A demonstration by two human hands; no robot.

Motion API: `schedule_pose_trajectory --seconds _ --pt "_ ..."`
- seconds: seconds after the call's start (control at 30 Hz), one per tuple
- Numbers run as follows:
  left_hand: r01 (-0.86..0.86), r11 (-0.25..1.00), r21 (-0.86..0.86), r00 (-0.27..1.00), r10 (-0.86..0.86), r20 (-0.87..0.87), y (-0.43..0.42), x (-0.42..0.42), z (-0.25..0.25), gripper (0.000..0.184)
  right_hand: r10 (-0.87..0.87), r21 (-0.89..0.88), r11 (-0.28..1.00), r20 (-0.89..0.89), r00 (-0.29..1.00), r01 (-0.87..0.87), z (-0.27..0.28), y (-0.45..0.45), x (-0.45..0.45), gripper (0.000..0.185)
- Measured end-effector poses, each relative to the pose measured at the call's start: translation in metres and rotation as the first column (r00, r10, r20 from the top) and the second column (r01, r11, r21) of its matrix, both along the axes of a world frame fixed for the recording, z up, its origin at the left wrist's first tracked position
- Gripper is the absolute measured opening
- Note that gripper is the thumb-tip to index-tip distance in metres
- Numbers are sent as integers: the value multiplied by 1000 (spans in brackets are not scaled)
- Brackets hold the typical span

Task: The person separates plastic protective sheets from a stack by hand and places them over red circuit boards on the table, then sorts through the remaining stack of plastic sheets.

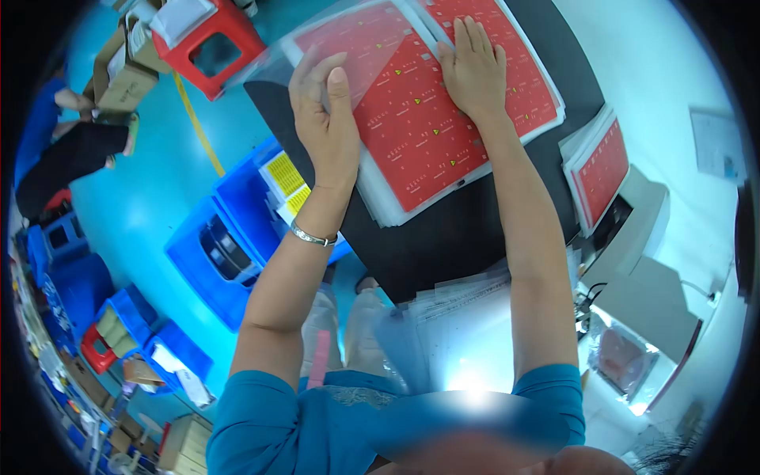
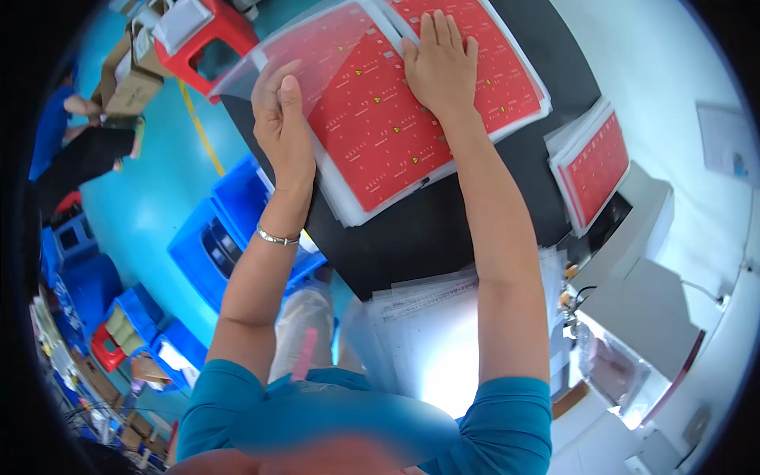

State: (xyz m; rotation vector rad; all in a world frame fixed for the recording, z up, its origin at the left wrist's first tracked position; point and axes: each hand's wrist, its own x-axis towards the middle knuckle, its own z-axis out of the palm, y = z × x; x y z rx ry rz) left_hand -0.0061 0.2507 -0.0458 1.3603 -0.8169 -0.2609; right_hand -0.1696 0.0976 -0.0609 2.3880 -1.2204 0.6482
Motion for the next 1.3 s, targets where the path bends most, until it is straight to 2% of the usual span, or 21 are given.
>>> schedule_pose_trajectory --seconds 0.03,0.13,0.23,0.37,0.57,0.6,0.7,0.77,0.8,0.83,0.87,0.97,1.07,1.13,1.17,1.3 --pt "-5 1000 -6 1000 5 6 0 0 0 29 5 2 1000 -5 1000 -5 1 -1 0 51" --pt "5 1000 -15 1000 -4 6 1 3 -1 23 29 278 960 55 998 -43 7 1 0 66" --pt "-7 997 -72 999 10 41 0 4 -5 23 25 281 959 28 999 -32 10 2 3 67" --pt "-3 999 -40 1000 4 21 0 2 -2 22 16 339 941 -1 1000 -15 13 1 3 74" --pt "-11 1000 27 989 7 146 -3 3 -2 26 12 432 902 -1 1000 -11 22 1 4 75" --pt "-17 999 30 989 12 150 -4 3 -2 27 -36 461 887 -11 999 37 25 -3 5 73" --pt "-14 998 56 988 5 154 -2 2 -1 29 -258 396 905 224 940 155 36 -49 3 68" --pt "-7 998 61 989 -2 150 -3 2 -2 29 -387 544 839 576 720 16 72 -81 -4 62" --pt "1 998 66 990 -10 138 -3 2 -2 30 -380 478 873 792 477 -98 87 -77 9 60" --pt "12 997 72 991 -21 129 -2 2 -1 30 -344 375 909 922 177 -185 100 -69 27 58" --pt "22 997 79 992 -32 122 -1 3 -1 30 -282 244 942 948 -148 -231 104 -64 35 57" --pt "14 998 64 991 -22 135 -2 3 -2 30 -151 30 970 853 -499 -243 84 -85 34 54" --pt "41 997 72 993 -49 108 -2 3 0 29 -154 133 988 851 -501 -78 58 -94 34 54" --pt "51 996 79 993 -58 99 0 2 0 29 -105 97 994 916 -386 -39 36 -88 39 53" --pt "51 996 76 994 -58 89 -1 2 1 29 -78 73 997 945 -319 -27 29 -85 43 53" --pt "56 994 90 992 -65 103 0 2 1 23 -83 65 996 946 -315 -66 26 -89 41 49"
